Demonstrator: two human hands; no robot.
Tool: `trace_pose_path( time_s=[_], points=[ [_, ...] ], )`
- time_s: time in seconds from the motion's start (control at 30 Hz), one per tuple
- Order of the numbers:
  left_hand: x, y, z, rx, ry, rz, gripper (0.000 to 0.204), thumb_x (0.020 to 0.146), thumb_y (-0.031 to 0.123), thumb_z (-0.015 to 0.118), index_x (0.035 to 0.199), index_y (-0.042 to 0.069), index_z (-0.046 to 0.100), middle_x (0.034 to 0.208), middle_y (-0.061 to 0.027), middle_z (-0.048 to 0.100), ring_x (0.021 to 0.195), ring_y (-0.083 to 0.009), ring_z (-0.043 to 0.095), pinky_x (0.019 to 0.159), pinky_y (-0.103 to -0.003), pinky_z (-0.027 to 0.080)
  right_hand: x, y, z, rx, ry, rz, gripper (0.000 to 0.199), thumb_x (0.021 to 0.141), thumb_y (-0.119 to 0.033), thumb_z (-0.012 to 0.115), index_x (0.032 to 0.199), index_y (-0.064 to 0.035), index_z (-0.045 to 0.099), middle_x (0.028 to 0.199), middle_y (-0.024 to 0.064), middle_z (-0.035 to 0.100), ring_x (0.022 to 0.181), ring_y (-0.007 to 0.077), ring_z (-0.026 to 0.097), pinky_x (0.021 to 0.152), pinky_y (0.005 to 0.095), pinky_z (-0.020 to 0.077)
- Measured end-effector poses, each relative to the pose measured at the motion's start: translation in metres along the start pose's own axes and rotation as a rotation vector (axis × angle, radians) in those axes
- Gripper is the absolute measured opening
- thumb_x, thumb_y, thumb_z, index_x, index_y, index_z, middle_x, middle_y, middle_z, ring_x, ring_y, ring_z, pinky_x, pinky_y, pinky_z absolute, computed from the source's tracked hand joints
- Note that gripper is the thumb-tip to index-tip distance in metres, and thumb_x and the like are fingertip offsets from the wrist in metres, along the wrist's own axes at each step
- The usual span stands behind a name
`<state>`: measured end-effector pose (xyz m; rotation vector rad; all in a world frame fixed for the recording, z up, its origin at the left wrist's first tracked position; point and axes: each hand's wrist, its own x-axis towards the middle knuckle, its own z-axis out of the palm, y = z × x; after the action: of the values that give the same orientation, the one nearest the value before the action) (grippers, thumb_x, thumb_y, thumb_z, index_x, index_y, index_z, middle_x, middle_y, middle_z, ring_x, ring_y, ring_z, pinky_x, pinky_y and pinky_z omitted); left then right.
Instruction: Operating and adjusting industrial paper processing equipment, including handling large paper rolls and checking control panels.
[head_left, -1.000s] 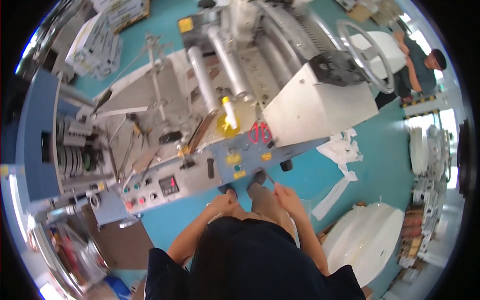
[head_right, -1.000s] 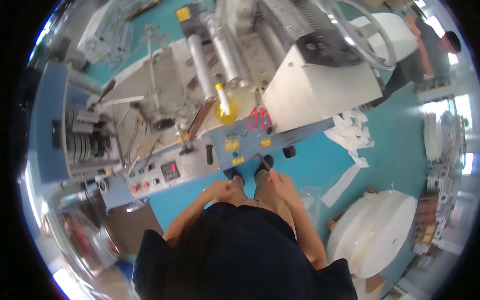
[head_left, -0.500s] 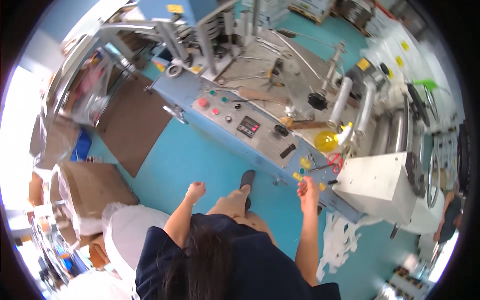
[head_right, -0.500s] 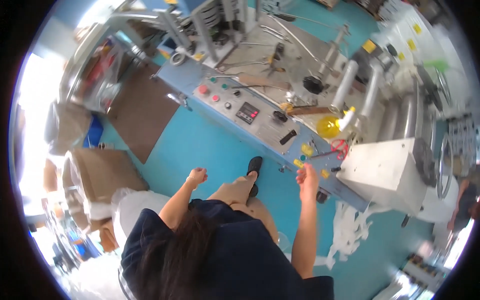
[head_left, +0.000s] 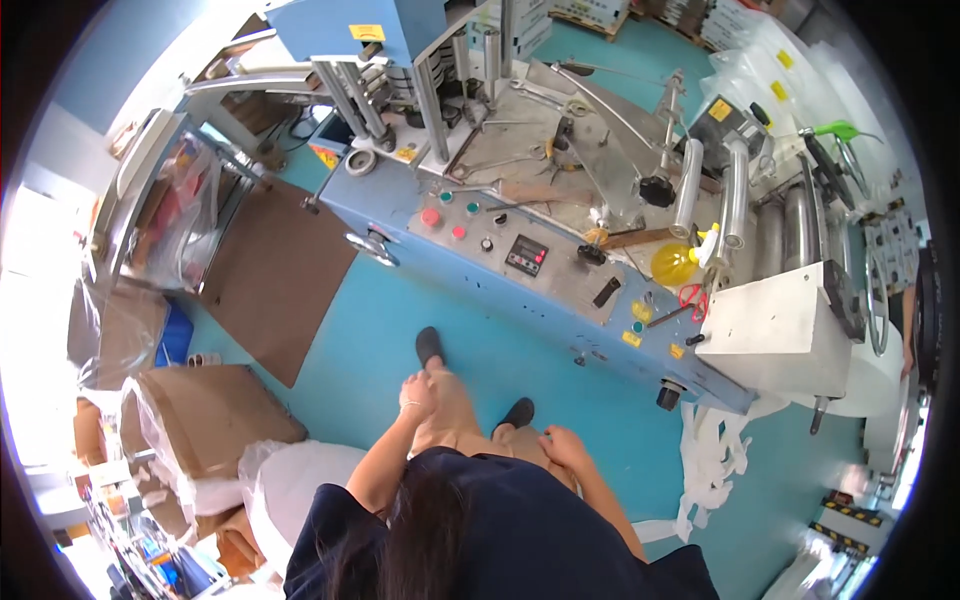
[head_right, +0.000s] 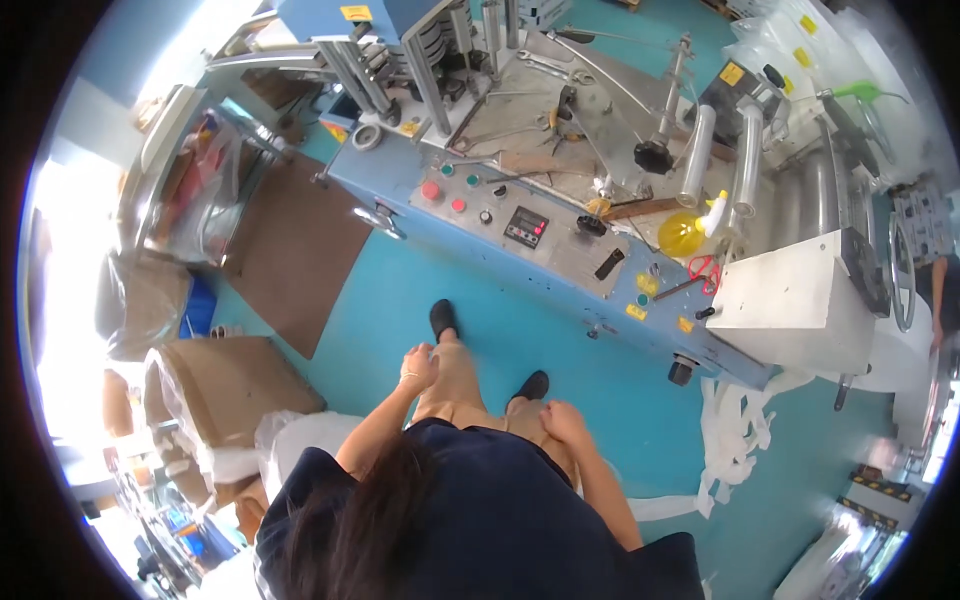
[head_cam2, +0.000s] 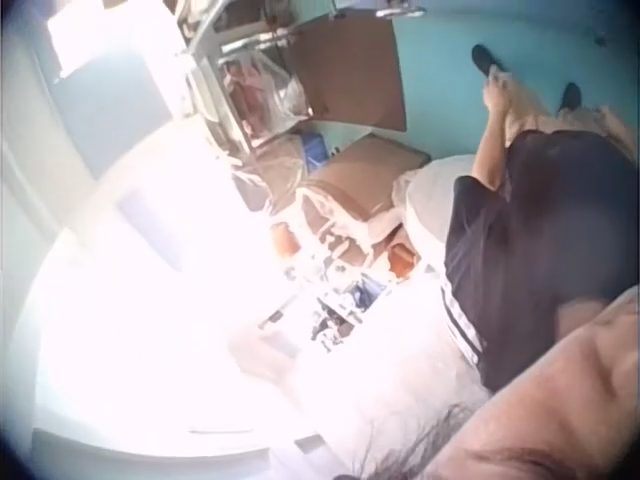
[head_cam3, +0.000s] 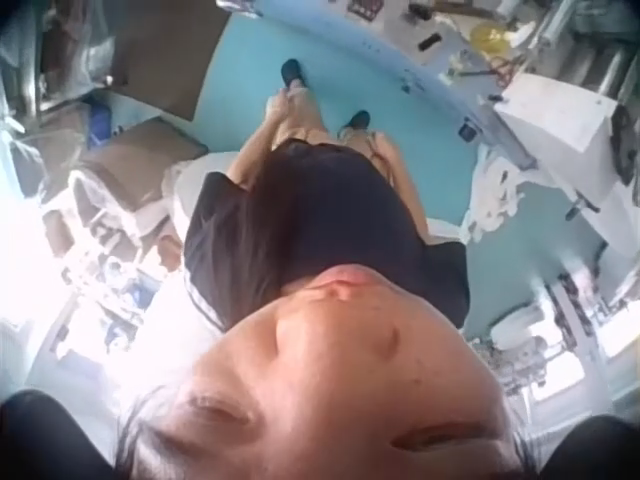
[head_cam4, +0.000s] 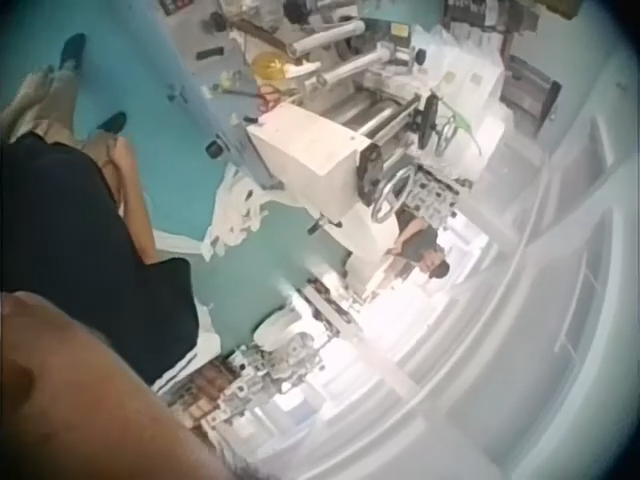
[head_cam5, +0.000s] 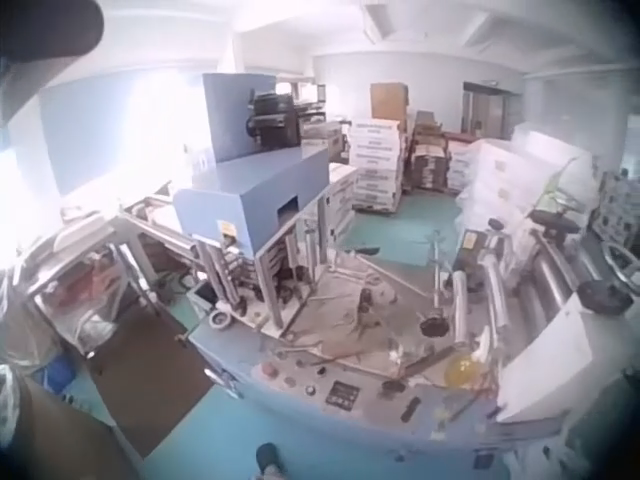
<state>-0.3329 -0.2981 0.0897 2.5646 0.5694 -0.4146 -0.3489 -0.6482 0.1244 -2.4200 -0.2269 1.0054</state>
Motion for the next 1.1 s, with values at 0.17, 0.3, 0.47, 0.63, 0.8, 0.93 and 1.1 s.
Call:
trace_pose_path(
  time_s=[0.17, 0.3, 0.47, 0.63, 0.8, 0.93, 1.1],
  points=[
    [0.087, 0.039, -0.018, -0.325, 0.007, 0.153, 0.036, 0.079, 0.023, 0.06, 0.11, 0.007, 0.051, 0.102, -0.0212, 0.056, 0.095, -0.0389, 0.053, 0.08, -0.045, 0.044, 0.066, -0.074, -0.027, 0.253, 0.188, 0.018, 0.026, 0.08, -0.026, 0.058, 0.093, -0.0025, 0.058, 0.079, 0.0176, 0.061, 0.072, 0.0336, 0.059, 0.064, 0.0408, 0.0472],
    [0.137, 0.039, -0.069, -0.541, -0.071, 0.255, 0.03, 0.083, 0.03, 0.056, 0.098, 0.004, 0.057, 0.087, -0.0195, 0.061, 0.079, -0.0326, 0.061, 0.071, -0.041, 0.048, 0.155, -0.191, -0.081, 0.406, 0.666, -0.111, 0.028, 0.082, -0.019, 0.06, 0.103, -0.0019, 0.053, 0.073, 0.0118, 0.058, 0.062, 0.0236, 0.056, 0.058, 0.0341, 0.0461],
    [0.221, 0.031, -0.131, -0.711, -0.217, -0.101, 0.047, 0.089, 0.043, 0.046, 0.087, -0.002, 0.06, 0.06, -0.0085, 0.059, 0.053, -0.0132, 0.054, 0.051, -0.027, 0.043, 0.26, -0.247, -0.145, 0.413, 1.171, -0.001, 0.032, 0.082, -0.021, 0.061, 0.105, -0.0013, 0.051, 0.077, 0.0066, 0.055, 0.066, 0.0157, 0.054, 0.063, 0.0285, 0.0456],
    [0.297, 0.04, -0.174, -0.554, -0.284, -0.16, 0.058, 0.084, 0.053, 0.048, 0.067, -0.002, 0.059, 0.055, -0.0081, 0.057, 0.051, -0.0139, 0.053, 0.049, -0.026, 0.041, 0.312, -0.249, -0.153, 0.496, 1.105, 0.107, 0.037, 0.078, -0.02, 0.065, 0.104, 0.0014, 0.049, 0.082, 0.0101, 0.05, 0.062, 0.0172, 0.05, 0.059, 0.0297, 0.0441],
    [0.299, 0.032, -0.163, -0.519, -0.254, -0.089, 0.065, 0.081, 0.057, 0.048, 0.057, -0.002, 0.058, 0.052, -0.011, 0.057, 0.055, -0.0253, 0.059, 0.058, -0.035, 0.045, 0.315, -0.255, -0.148, 0.5, 1.125, 0.106, 0.043, 0.074, -0.027, 0.07, 0.099, 0.0008, 0.049, 0.083, 0.0082, 0.049, 0.062, 0.0152, 0.05, 0.058, 0.0281, 0.0441],
    [0.295, 0.033, -0.159, -0.53, -0.176, -0.124, 0.064, 0.081, 0.058, 0.049, 0.061, -0.003, 0.059, 0.052, -0.0107, 0.057, 0.054, -0.0245, 0.059, 0.058, -0.035, 0.046, 0.326, -0.265, -0.145, 0.332, 1.297, 0.235, 0.035, 0.076, -0.026, 0.067, 0.094, -0.0019, 0.049, 0.076, 0.0085, 0.049, 0.062, 0.0206, 0.05, 0.056, 0.0338, 0.0424],
    [0.296, 0.035, -0.167, -0.572, -0.28, -0.148, 0.062, 0.082, 0.055, 0.05, 0.064, -0.004, 0.059, 0.052, -0.0092, 0.057, 0.052, -0.0197, 0.058, 0.055, -0.033, 0.045, 0.33, -0.269, -0.143, 0.324, 1.345, 0.306, 0.028, 0.078, -0.025, 0.064, 0.092, -0.0051, 0.05, 0.072, 0.0065, 0.051, 0.063, 0.0235, 0.052, 0.056, 0.036, 0.0418]
  ],
)
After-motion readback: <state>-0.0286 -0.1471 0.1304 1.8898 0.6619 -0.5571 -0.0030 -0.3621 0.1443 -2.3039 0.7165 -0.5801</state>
